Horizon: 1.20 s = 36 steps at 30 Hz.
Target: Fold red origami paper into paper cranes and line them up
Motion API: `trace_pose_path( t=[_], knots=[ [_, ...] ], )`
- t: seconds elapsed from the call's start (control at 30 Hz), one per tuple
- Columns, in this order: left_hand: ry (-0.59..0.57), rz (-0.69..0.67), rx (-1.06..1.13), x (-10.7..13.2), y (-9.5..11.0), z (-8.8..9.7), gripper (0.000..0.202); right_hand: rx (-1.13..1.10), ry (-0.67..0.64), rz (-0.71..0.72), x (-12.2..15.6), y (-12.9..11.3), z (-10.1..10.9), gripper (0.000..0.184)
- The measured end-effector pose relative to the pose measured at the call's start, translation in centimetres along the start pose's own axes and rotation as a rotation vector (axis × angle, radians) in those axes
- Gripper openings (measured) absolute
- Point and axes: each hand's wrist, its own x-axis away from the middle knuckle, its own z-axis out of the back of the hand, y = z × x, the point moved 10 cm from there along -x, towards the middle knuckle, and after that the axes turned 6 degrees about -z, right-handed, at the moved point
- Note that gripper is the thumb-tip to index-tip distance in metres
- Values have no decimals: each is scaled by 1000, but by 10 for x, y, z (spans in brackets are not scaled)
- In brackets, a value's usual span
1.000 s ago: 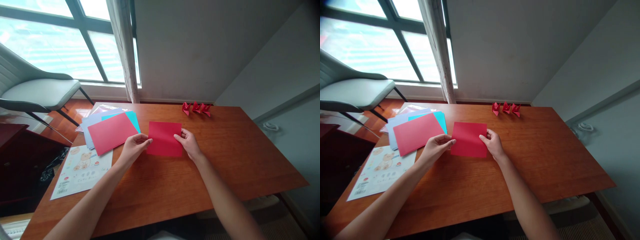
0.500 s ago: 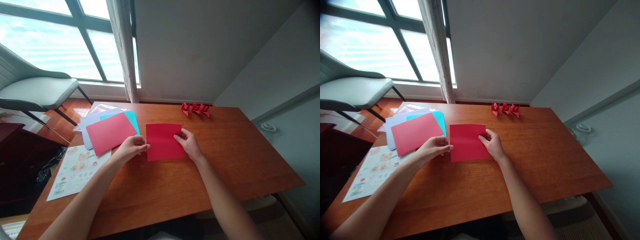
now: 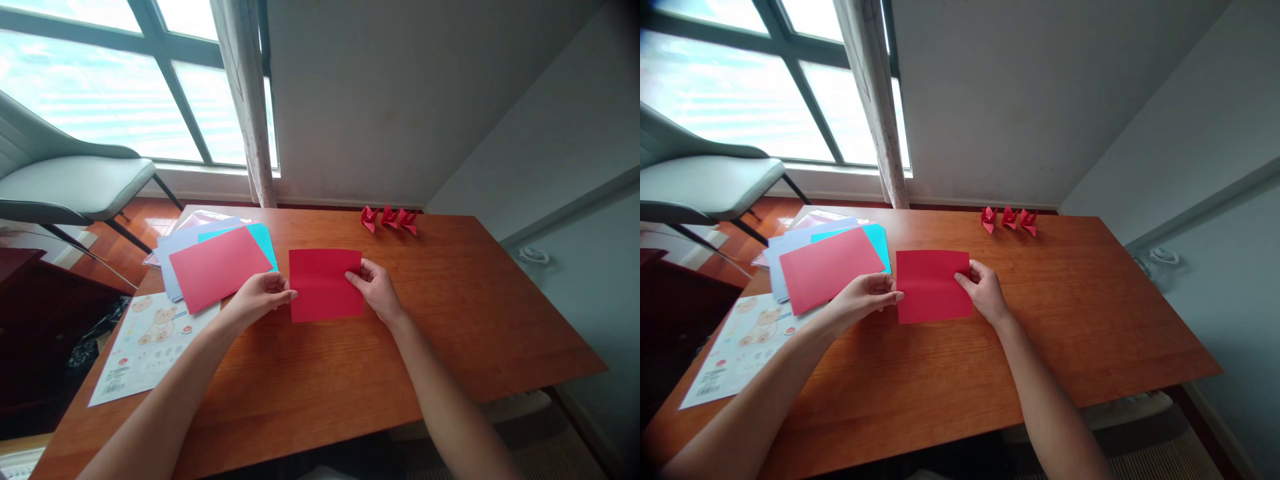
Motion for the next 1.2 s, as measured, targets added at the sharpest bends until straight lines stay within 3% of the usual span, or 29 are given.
trace_pose_path(
  t=[0.33, 0.47, 0.67, 1.2],
  knots=[
    [61, -54, 116, 1, 3, 1, 38, -29, 0, -14, -1, 4, 0, 26],
    [-12, -32, 33, 2, 2, -6, 37, -57, 7, -19, 0, 4, 1, 22],
    [30, -43, -55, 3, 1, 2, 36, -53, 23, -15, 1, 1, 3, 19],
    [-48, -118, -114, 5, 13, -4, 39, -34, 21, -61, 2, 4, 2, 26]
  ],
)
